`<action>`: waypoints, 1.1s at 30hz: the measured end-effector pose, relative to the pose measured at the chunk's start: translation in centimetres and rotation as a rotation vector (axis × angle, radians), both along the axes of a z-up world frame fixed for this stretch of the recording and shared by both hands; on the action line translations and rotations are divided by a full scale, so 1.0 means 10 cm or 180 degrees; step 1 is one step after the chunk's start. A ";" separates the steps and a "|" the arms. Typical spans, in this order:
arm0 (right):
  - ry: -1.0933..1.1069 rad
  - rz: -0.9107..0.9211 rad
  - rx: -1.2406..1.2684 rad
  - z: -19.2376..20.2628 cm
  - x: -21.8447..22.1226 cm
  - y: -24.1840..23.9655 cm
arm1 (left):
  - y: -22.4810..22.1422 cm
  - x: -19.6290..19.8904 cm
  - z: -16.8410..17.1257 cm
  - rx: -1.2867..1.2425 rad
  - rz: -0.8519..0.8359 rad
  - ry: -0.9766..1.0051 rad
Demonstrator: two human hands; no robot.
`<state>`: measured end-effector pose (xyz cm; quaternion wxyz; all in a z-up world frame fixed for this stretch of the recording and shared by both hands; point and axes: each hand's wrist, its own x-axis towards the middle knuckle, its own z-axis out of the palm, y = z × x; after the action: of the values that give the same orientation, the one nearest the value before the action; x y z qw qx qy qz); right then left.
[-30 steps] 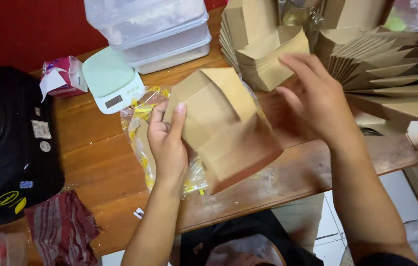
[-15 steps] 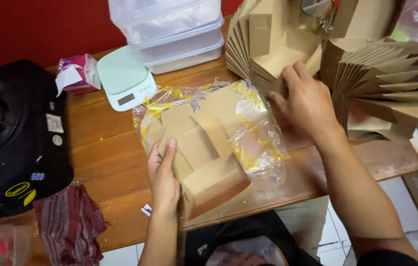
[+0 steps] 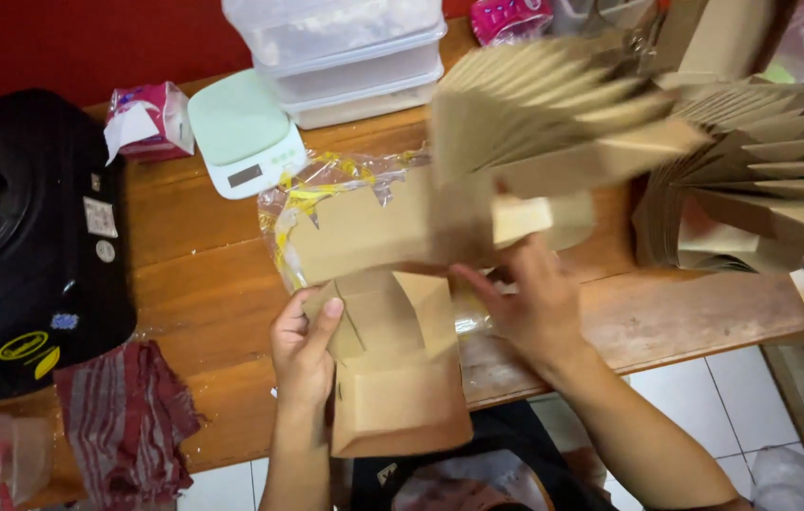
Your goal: Assembling a cardboard food box from a flat template by folding flaps and interlocking tabs
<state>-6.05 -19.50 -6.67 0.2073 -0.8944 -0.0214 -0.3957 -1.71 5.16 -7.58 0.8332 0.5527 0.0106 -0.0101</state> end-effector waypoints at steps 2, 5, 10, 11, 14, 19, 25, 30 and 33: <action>0.0242 0.0160 -0.0039 0.07 -0.04 0.13 | 0.01 -0.08 -0.02 -0.0061 0.0005 -0.0059; 0.0653 0.0482 0.0402 0.13 -0.04 0.15 | -0.01 -0.10 -0.05 -0.0099 -0.0048 -0.0315; 0.1057 0.1147 0.1478 0.28 -0.03 -0.03 | -0.32 -0.07 0.32 -0.0136 -0.0083 -0.0641; 0.1418 0.1200 0.1679 0.24 -0.07 -0.10 | -0.41 -0.07 0.39 -0.0199 0.0038 -0.0655; 0.1475 0.1302 0.1935 0.04 -0.16 -0.43 | -0.61 -0.02 0.54 -0.0305 0.0158 -0.0774; 0.1414 0.2029 0.2946 -0.05 -0.46 -1.03 | -0.85 -0.14 0.89 0.0015 0.0327 -0.1332; 0.1764 0.1007 0.2349 0.60 -0.41 -0.82 | -0.99 -0.09 0.90 0.0143 -0.0895 -0.2781; 0.0697 -0.0042 0.3678 0.78 -0.15 -0.81 | -1.12 0.42 0.33 0.2465 0.0200 -0.1966; 0.1002 -0.0493 0.3901 0.93 0.03 -0.74 | -1.14 0.42 0.30 0.2909 0.0542 -0.2429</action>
<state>-5.72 -26.86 2.67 0.6528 -0.6599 0.3043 -0.2139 2.53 -6.24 -4.57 0.4540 0.8168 -0.2418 0.2613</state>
